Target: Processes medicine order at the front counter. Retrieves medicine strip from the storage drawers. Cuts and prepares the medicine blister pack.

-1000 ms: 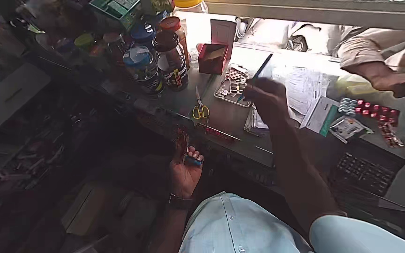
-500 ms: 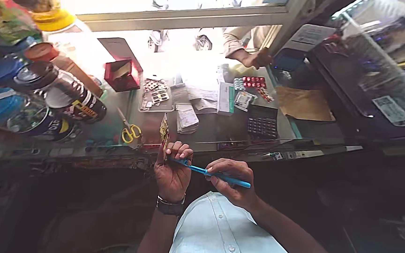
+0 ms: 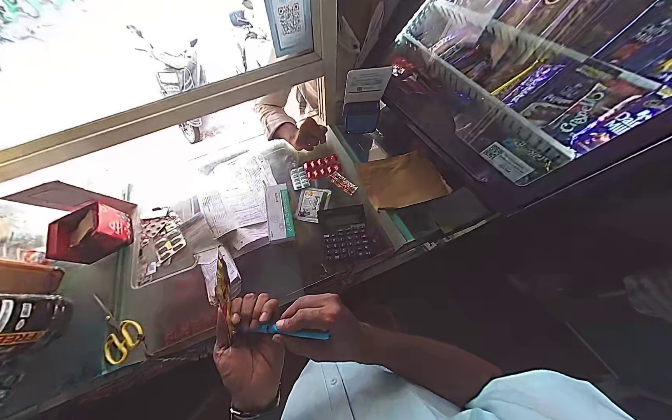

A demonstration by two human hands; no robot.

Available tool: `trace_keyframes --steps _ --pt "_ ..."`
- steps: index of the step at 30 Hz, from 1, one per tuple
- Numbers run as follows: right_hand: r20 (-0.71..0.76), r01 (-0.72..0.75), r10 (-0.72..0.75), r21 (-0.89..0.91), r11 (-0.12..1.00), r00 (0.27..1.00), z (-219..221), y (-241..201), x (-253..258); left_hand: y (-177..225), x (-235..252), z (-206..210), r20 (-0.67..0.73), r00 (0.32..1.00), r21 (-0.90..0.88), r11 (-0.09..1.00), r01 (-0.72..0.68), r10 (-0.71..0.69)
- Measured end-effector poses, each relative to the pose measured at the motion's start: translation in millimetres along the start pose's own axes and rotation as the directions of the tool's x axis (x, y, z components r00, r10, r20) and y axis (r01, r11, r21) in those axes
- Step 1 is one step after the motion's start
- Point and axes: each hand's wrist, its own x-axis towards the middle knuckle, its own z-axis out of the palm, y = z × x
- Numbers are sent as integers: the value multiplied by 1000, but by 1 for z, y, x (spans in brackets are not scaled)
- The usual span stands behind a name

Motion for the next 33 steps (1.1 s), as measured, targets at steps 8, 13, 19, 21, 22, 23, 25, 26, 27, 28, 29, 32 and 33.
trace_keyframes --steps 8,13,19,21,22,23,25,26,27,28,29,32,33 --pt "12 -328 403 -560 761 915 -65 59 -21 -10 26 19 -10 961 449 860 -241 275" --pt "-320 -520 611 -836 177 724 -98 103 -18 -6 8 12 -89 842 777 566 -276 532" --pt "-277 -531 696 -829 175 663 -105 109 -6 -11 -4 0 -214 806 765 608 -213 552" --pt "-216 -496 677 -832 250 704 -119 107 -7 -7 -3 -3 -241 752 780 584 -227 614" --pt "-191 -472 664 -839 273 723 -129 108 -11 -4 -3 -4 -255 733 772 589 -238 631" --pt "-171 -448 650 -847 287 741 -140 113 -15 -2 -1 -5 -268 725 755 606 -251 635" --pt "-133 -428 634 -838 339 762 -156 120 -22 5 1 -5 -280 728 728 632 -264 626" --pt "-111 -434 627 -812 391 771 -162 118 -19 8 2 -4 -280 729 722 638 -269 625" --pt "-99 -436 594 -775 457 798 -166 111 -9 10 3 -1 -277 730 719 639 -273 624" --pt "-108 -446 543 -711 543 833 -168 97 6 13 3 0 -268 735 719 637 -277 623" --pt "-136 -450 473 -606 655 871 -169 78 24 16 1 1 -257 742 718 636 -281 619" --pt "-205 -202 159 -215 955 966 -181 9 84 23 -4 4 -226 769 712 641 -289 598" --pt "-219 -101 64 -161 982 974 -189 -16 100 27 -6 5 -216 776 712 639 -289 592"
